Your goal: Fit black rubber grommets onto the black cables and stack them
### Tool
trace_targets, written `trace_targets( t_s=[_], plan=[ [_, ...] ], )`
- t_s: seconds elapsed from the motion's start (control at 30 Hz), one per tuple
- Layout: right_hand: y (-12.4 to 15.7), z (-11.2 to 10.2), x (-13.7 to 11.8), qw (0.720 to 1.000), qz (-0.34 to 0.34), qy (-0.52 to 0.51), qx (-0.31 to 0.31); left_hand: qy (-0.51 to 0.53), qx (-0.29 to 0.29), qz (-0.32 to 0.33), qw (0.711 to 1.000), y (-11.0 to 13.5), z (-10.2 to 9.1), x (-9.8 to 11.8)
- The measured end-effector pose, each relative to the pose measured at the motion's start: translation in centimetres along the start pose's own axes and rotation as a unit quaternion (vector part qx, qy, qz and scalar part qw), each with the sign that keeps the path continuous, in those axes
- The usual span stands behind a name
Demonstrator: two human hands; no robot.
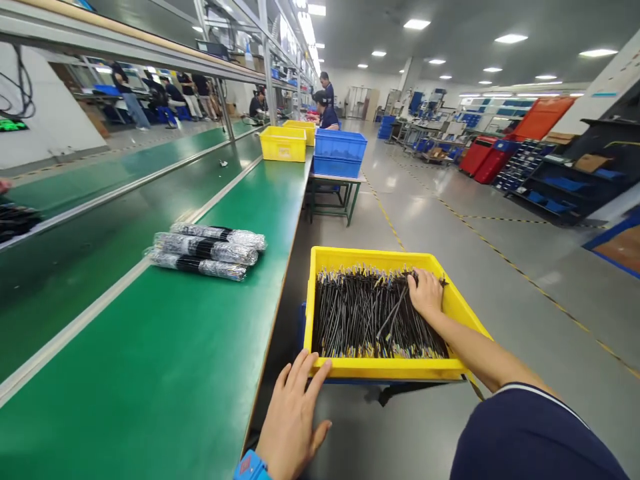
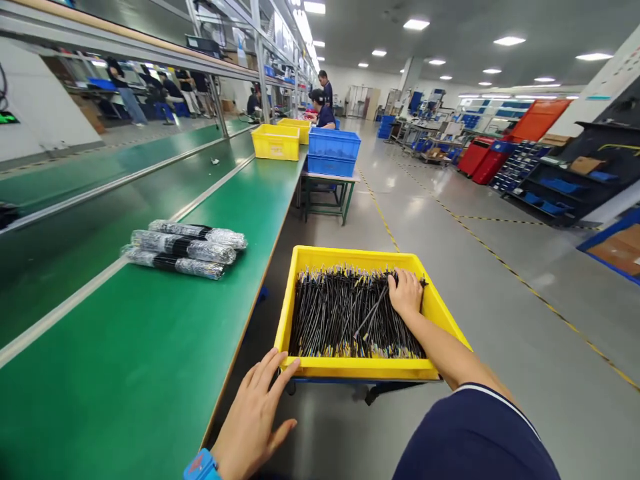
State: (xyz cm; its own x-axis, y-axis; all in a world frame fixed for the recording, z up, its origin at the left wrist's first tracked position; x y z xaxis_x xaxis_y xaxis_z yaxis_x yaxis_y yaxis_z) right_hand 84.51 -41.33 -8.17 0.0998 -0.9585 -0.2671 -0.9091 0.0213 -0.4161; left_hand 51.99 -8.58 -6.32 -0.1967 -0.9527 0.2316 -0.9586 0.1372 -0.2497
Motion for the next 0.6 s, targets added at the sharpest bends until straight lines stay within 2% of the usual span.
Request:
trace_targets(
  t_s=[0.3,0.5,0.6],
  plan=[
    [0.2,0.4,1.0,0.997,-0.022,0.046,-0.06,0.018,-0.039,-0.001,0.999,-0.2,0.5,0.6],
    [0.8,0.2,0.3,0.977,-0.128,0.082,-0.15,0.022,-0.047,0.002,0.999,-0.4,0.5,0.7],
    [1.0,-0.8,-0.3,0.975,-0.144,0.089,-0.145,0.025,-0.064,-0.011,0.998,-0.5,0.5,0.6]
  ],
)
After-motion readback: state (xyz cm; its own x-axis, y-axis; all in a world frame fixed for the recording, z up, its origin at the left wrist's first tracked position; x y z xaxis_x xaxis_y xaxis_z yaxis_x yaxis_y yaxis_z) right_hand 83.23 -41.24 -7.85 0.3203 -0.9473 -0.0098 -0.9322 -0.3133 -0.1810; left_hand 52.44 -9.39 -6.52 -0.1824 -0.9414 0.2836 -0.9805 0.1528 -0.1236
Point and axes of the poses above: each hand's wrist, its own y-axis away from the middle knuckle, its own z-axis out of the palm, x = y × z, the point moved 9 cm from there along -y, towards the middle knuckle, and after that the axes turned 2 degrees about -z, right-handed, at the moved point
